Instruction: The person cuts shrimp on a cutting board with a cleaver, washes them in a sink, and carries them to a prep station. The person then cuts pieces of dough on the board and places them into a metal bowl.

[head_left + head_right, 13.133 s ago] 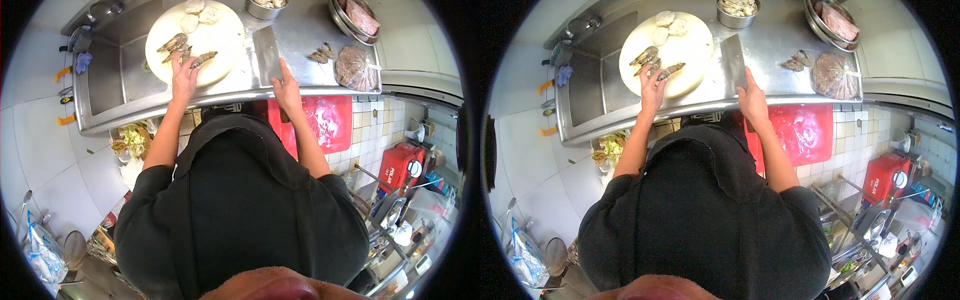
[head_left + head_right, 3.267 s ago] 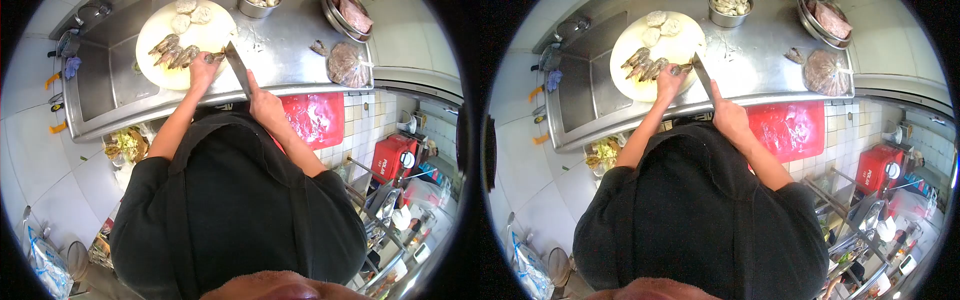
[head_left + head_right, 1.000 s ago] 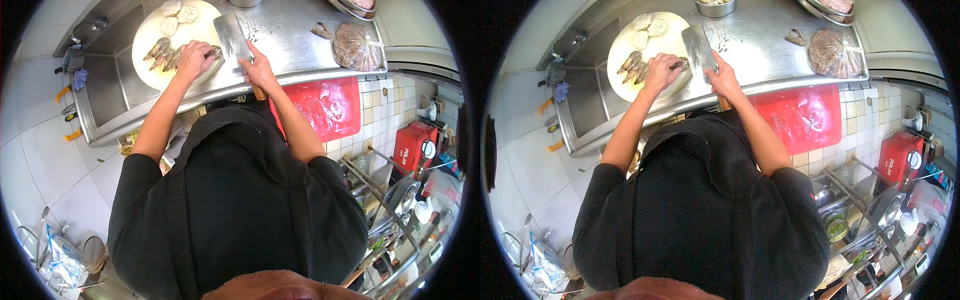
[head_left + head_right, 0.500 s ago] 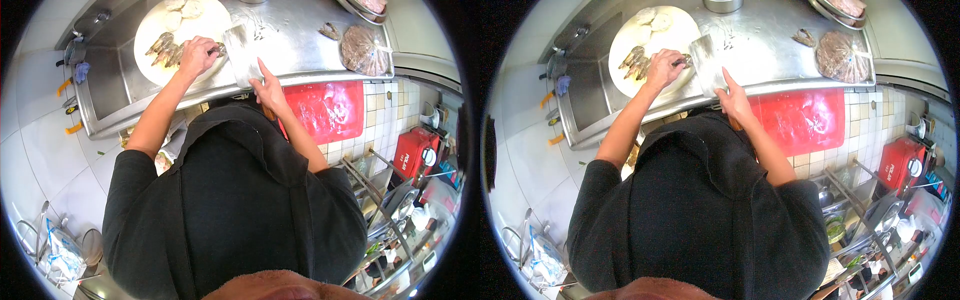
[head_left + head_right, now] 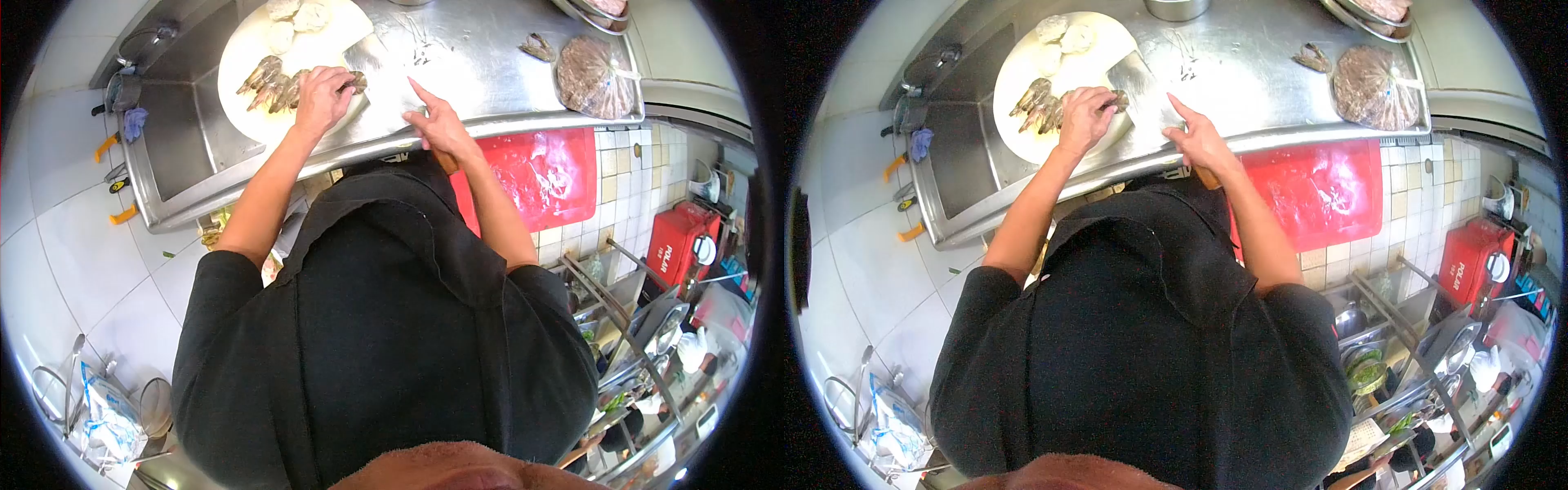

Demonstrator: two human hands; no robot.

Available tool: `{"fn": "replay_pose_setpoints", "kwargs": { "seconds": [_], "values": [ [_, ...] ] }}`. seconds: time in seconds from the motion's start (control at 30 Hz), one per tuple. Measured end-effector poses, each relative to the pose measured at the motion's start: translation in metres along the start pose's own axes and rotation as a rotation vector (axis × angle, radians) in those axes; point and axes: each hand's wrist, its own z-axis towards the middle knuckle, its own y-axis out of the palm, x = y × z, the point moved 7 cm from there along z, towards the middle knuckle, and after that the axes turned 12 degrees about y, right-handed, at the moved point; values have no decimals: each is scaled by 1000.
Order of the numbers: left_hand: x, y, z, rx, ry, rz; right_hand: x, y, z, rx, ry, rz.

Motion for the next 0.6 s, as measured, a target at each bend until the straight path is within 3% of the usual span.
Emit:
{"fn": "replay_pose_setpoints", "kwargs": {
  "seconds": [0.27, 0.47, 0.6],
  "values": [
    [-9, 10, -2, 15, -124, -72, -6, -43, -32, -54, 81, -233],
    [-12, 10, 14, -174, -308, -7, 9, -23, -29, -3, 52, -62],
    [-26, 9, 12, -164, -220, -35, 13, -8, -22, 12, 41, 4]
  ]
}}
